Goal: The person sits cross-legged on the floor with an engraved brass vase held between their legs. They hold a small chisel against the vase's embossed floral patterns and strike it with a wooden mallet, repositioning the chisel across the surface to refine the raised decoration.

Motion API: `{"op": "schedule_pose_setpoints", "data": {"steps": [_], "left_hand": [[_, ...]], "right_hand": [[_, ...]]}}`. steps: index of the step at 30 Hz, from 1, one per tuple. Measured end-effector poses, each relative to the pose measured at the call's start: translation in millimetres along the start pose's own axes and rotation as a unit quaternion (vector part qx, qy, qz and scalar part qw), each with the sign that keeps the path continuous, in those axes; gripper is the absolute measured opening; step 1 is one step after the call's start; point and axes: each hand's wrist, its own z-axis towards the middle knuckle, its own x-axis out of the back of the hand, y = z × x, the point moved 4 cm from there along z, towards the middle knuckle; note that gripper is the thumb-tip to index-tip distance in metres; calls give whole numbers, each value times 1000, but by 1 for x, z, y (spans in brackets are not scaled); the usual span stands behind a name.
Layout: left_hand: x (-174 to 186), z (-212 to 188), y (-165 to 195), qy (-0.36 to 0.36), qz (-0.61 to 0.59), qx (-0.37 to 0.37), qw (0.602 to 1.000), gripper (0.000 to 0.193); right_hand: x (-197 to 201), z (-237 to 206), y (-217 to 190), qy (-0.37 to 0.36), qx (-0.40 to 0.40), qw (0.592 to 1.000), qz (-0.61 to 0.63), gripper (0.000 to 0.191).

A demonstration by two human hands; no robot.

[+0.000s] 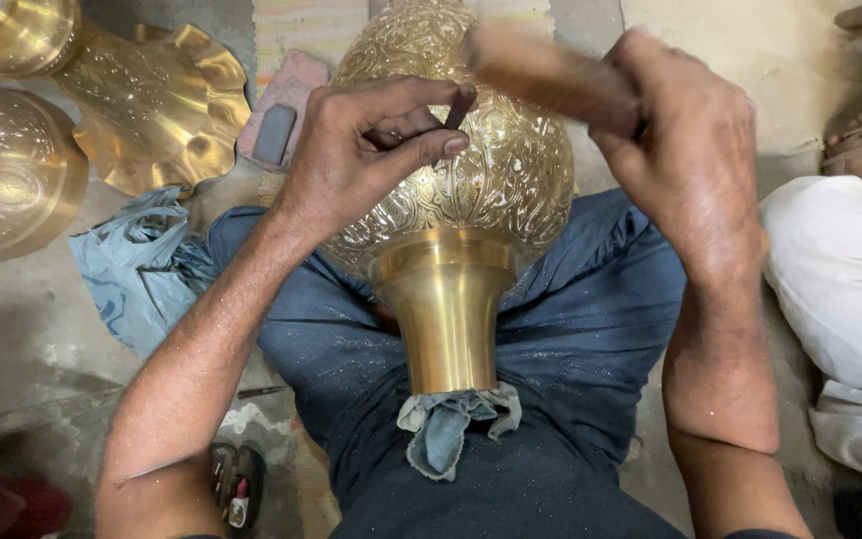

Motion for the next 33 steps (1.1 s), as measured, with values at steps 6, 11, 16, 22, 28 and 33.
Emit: {"op": "schedule_pose_setpoints", "data": {"steps": [6,11,16,22,28,33], "left_hand": [[0,2,-1,-3,8,7,1000,33],[1,2,2,1,-19,14,1000,34],[2,3,7,1,-14,3,1000,31],[0,5,3,-11,12,15,1000,33],[1,3,4,-10,1,-17,1000,33],[2,4,5,-14,17,-33,999,31]], "right_hand": [[0,-7,9,-23,18,995,-93,32],[-6,-7,25,49,-139,977,156,20],[-12,-7,13,-58,13,985,-164,28],[-9,-11,14,-50,-49,998,4,21],[-7,-12,17,0,-206,956,208,15],[0,-8,4,0,-112,993,43,25]]}}
